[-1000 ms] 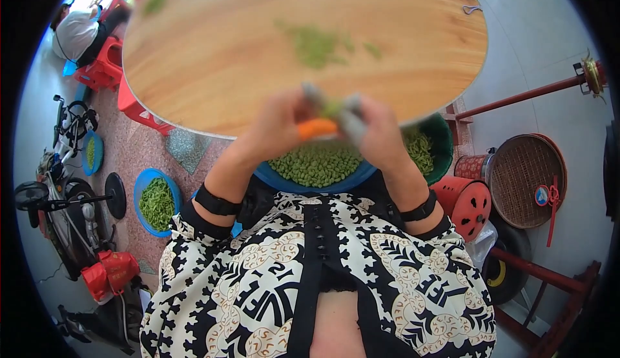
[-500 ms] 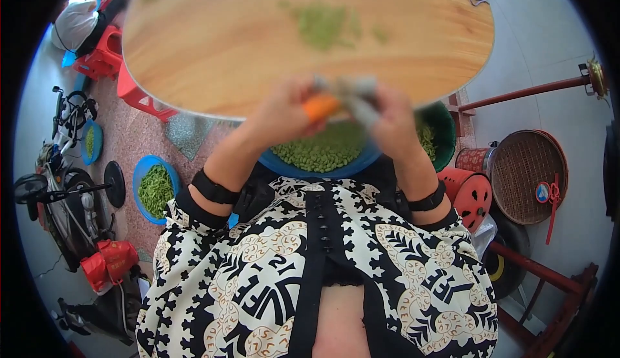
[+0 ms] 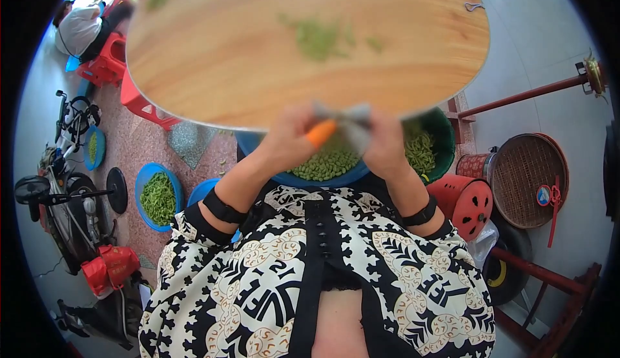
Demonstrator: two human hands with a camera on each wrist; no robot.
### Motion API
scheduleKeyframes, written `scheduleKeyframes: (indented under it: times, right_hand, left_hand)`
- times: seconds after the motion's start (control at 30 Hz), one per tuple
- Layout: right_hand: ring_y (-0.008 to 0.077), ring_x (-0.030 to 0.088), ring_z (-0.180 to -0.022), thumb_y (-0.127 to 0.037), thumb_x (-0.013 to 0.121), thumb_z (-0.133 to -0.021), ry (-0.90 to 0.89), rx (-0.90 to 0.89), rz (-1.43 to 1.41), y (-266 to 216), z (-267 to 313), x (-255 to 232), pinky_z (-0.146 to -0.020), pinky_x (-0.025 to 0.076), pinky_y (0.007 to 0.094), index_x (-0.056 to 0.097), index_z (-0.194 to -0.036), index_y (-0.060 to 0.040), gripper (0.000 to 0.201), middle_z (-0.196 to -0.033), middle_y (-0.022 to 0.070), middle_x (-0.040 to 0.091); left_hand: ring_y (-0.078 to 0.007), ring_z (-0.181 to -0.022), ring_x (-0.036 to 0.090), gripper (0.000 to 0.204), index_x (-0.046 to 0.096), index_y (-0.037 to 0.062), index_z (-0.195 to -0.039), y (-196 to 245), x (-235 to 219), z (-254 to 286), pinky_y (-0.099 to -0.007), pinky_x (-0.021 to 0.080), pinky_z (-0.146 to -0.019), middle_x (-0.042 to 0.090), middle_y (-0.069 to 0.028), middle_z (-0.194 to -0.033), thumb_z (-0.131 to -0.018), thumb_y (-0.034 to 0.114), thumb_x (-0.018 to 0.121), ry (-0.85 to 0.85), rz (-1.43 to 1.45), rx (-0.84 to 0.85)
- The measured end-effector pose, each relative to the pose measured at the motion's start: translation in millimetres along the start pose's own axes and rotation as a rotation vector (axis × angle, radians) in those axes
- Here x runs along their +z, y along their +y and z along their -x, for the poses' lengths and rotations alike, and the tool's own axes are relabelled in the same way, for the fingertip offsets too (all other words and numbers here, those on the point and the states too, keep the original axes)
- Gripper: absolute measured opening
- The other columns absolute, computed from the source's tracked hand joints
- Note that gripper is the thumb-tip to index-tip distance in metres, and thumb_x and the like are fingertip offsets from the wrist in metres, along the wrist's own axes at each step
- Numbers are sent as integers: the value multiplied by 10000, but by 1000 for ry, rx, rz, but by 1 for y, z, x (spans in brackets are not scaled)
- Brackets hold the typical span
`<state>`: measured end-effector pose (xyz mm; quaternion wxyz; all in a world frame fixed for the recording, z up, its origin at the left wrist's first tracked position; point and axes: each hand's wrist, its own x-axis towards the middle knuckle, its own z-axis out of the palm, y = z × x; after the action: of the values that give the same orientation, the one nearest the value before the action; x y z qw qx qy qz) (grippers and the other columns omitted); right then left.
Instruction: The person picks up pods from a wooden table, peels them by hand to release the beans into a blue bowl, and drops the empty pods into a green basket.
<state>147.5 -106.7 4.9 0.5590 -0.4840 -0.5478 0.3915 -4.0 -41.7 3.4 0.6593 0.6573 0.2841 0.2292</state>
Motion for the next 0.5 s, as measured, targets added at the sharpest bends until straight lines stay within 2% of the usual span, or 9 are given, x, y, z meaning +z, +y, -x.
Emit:
scheduleKeyframes:
  times: [0.03, 0.1, 0.23, 0.3, 0.5]
  right_hand:
    - [160, 546, -611, 40, 570, -706, -1, 2, -2, -3, 1, 1, -581, 431, 231, 579, -834, 9, 132, -712, 95, 565]
    - [208, 543, -595, 40, 580, -686, 21, -267, 318, -11, 0, 2, -562, 430, 254, 576, -826, 9, 143, -704, 110, 556]
    - [244, 541, -592, 38, 589, -665, 54, -319, 354, -3, 1, 7, -546, 427, 273, 575, -822, 9, 161, -701, 124, 550]
    - [256, 546, -598, 39, 589, -654, 64, -310, 334, 1, 4, 10, -539, 429, 279, 572, -814, 10, 163, -711, 132, 554]
    - [271, 558, -620, 44, 592, -611, 53, -359, 379, 9, 6, 12, -550, 441, 298, 571, -807, 10, 200, -730, 136, 565]
  left_hand:
    - [-21, -588, 419, 89, 510, 27, -861, -1, -1, 2, -167, 350, -511, 488, 41, -694, -829, 110, 509, 1, 0, -2]
    - [-24, -585, 419, 69, 507, 27, -860, -4, -3, 3, -169, 348, -507, 486, 36, -695, -828, 87, 494, 1, -40, 52]
    - [-27, -606, 420, 43, 506, 27, -836, -15, -2, 1, -171, 350, -525, 487, 35, -697, -817, 55, 479, 45, -97, 82]
    - [-28, -643, 421, 36, 504, 26, -812, -22, -2, 3, -174, 352, -550, 488, 36, -702, -802, 35, 472, 64, -215, 112]
    - [-28, -678, 432, 48, 511, 23, -837, -17, 1, 7, -171, 361, -571, 504, 29, -726, -808, 25, 472, 73, -175, 51]
